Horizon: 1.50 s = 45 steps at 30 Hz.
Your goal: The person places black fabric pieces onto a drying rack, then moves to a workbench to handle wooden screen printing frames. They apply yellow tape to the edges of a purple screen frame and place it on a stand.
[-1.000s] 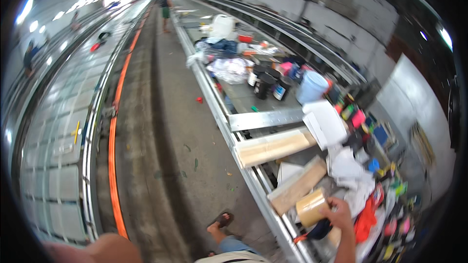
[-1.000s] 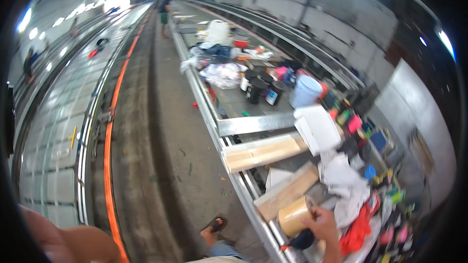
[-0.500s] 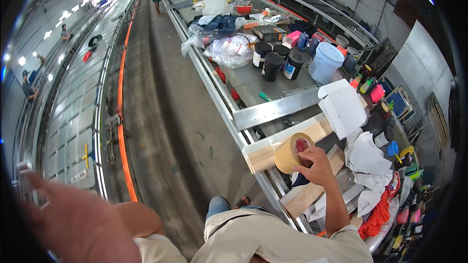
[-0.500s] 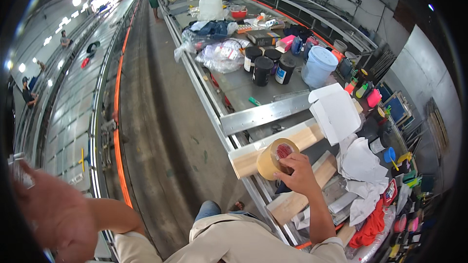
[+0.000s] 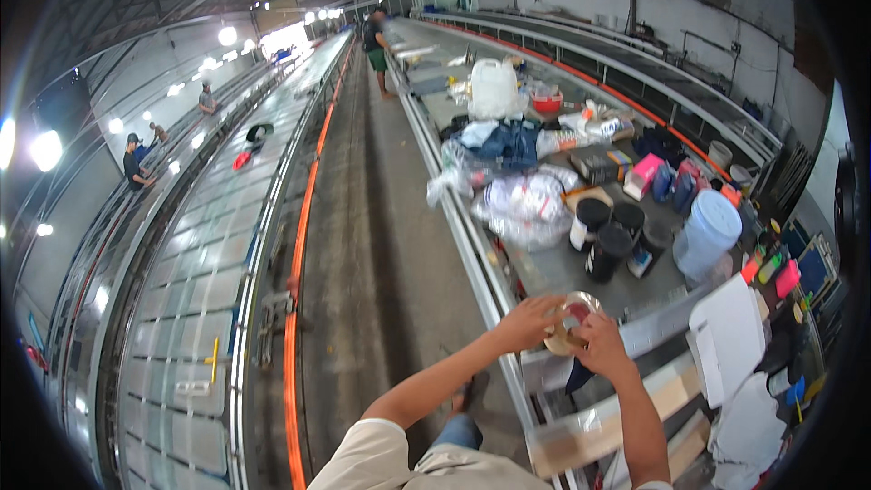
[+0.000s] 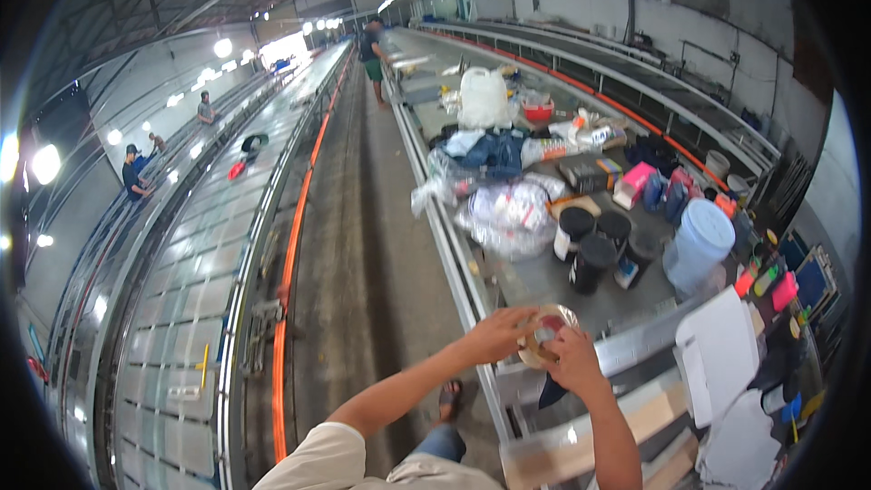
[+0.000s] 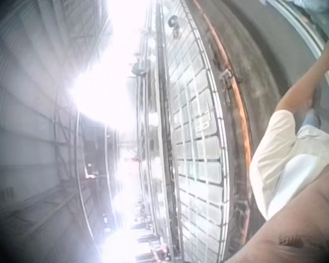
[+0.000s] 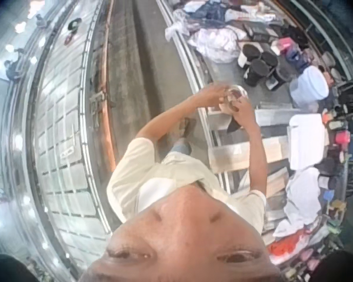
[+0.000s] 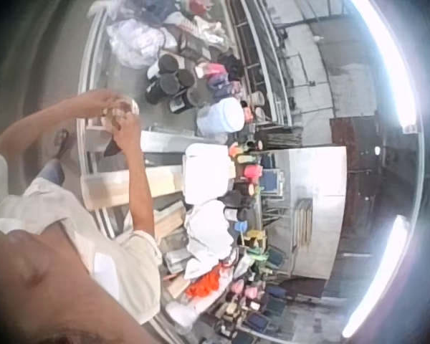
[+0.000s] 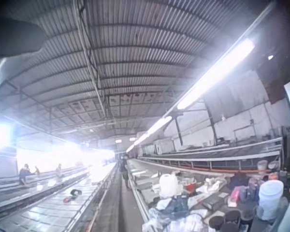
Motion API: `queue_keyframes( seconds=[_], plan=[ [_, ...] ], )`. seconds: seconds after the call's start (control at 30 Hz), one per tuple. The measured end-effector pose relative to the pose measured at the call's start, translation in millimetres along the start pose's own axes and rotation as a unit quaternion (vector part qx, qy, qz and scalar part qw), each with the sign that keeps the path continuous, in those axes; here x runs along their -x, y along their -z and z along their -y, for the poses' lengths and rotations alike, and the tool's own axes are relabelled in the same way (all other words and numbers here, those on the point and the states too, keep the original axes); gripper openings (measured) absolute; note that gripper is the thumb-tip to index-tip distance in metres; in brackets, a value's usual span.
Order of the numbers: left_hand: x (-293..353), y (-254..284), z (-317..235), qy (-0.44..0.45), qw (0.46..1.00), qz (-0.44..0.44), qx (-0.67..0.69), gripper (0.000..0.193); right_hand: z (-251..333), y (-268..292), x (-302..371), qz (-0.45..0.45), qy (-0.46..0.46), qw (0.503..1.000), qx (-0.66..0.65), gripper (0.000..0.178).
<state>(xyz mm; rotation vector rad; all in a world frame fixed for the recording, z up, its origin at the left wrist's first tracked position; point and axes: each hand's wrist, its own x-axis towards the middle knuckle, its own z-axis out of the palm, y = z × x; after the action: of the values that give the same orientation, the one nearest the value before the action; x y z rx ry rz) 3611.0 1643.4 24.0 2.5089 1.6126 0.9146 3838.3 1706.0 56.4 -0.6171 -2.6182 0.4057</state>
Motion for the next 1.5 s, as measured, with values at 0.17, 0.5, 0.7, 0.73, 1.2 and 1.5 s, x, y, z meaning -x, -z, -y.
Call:
queue_keyframes(
  seconds=[0.17,0.5,0.7,0.73,1.2,1.5],
  plan=[
    [-94.3,-99.5,114.9,-0.229,0.972,0.049,-0.032,0.024,-105.7,-45.6,-39.6,-0.002,-0.055,0.996,0.067,0.028],
    [-122.1,-134.7,169.7,-0.292,0.938,0.172,0.072,0.012,-106.7,-75.8,-95.3,0.05,-0.189,0.98,0.026,0.05],
    [-124.2,-122.6,168.6,-0.268,0.93,0.238,0.082,0.015,-113.8,-78.5,-90.2,0.046,-0.209,0.976,-0.027,0.05],
    [-123.1,-126.3,166.6,-0.247,0.93,0.257,0.089,0.016,-119.6,-85.6,-85.4,0.041,-0.211,0.976,-0.04,0.05],
    [-136.3,-111.7,199.6,0.03,0.95,0.28,0.133,0.024,-118.7,-121.3,-89.0,-0.147,-0.309,0.937,-0.068,0.013],
    [-147.5,-90.2,137.7,0.195,0.947,0.224,0.119,0.058,-77.9,-117.2,-64.2,-0.383,-0.47,0.776,-0.174,0.032]
  ],
)
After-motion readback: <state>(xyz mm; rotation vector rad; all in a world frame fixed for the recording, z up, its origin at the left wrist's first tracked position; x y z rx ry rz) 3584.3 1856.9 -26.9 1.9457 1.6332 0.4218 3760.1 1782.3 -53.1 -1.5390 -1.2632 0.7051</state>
